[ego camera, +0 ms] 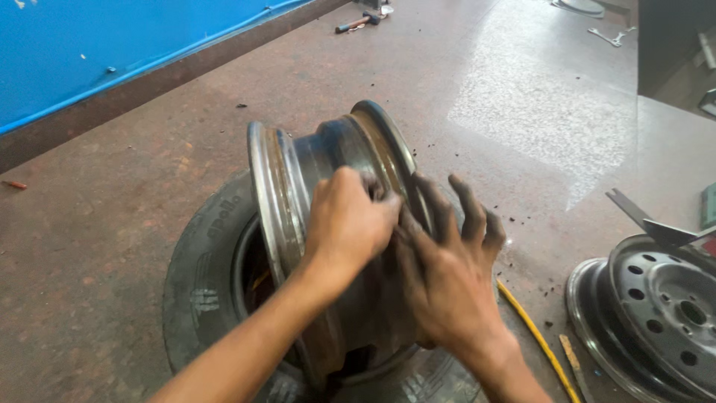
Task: The person scrubs the surface of a metal wheel rim using a dark abrasive pad. The wheel is positioned upright on a tire on the floor. The person rotates the wheel by hand to access different sections while scrubbing the outer rim and inner barrel.
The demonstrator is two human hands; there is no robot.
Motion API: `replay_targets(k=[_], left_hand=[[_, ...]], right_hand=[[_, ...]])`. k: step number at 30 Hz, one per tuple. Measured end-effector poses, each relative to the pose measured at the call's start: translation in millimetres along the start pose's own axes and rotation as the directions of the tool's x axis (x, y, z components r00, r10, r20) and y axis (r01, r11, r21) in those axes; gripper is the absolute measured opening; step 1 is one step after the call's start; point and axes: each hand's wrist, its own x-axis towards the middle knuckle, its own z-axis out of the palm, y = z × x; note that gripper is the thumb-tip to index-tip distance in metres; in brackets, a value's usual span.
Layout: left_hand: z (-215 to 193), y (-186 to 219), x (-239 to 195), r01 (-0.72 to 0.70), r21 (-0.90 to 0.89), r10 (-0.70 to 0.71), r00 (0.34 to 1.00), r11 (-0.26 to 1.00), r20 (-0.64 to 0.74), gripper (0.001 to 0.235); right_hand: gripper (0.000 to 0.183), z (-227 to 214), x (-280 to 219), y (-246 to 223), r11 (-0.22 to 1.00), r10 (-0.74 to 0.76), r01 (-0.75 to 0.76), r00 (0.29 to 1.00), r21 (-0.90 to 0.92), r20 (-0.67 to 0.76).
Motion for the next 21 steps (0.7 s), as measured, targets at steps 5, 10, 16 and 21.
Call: replay_targets(k=[5, 10, 16, 21], left_hand=[[-21, 20, 68, 0.099, 0.001, -0.099, 0.994, 0.995, -0.055, 0.035], [2, -1, 2, -0.036, 0.012, 0.037, 0.998, 0.999, -0.055, 0.034], [-10, 25, 45, 0.052, 0.047, -0.050, 0.998, 0.998, -0.034, 0.032], [19, 0, -53, -0.179, 0.043, 0.183, 0.978, 0.983, -0.104, 0.028]], right_hand=[[0.038, 11, 63, 20, 0.993, 0.014, -0.025, 0.995, 0.113, 0.095], [0.042, 0, 6, 1, 0.998, 0.051, -0.050, 0.998, 0.043, -0.024], [0.035, 17, 20, 23, 0.993, 0.024, -0.020, 0.999, 0.117, -0.026], [0.038, 18, -55, -3, 0.992, 0.120, -0.124, 0.985, -0.024, -0.128]])
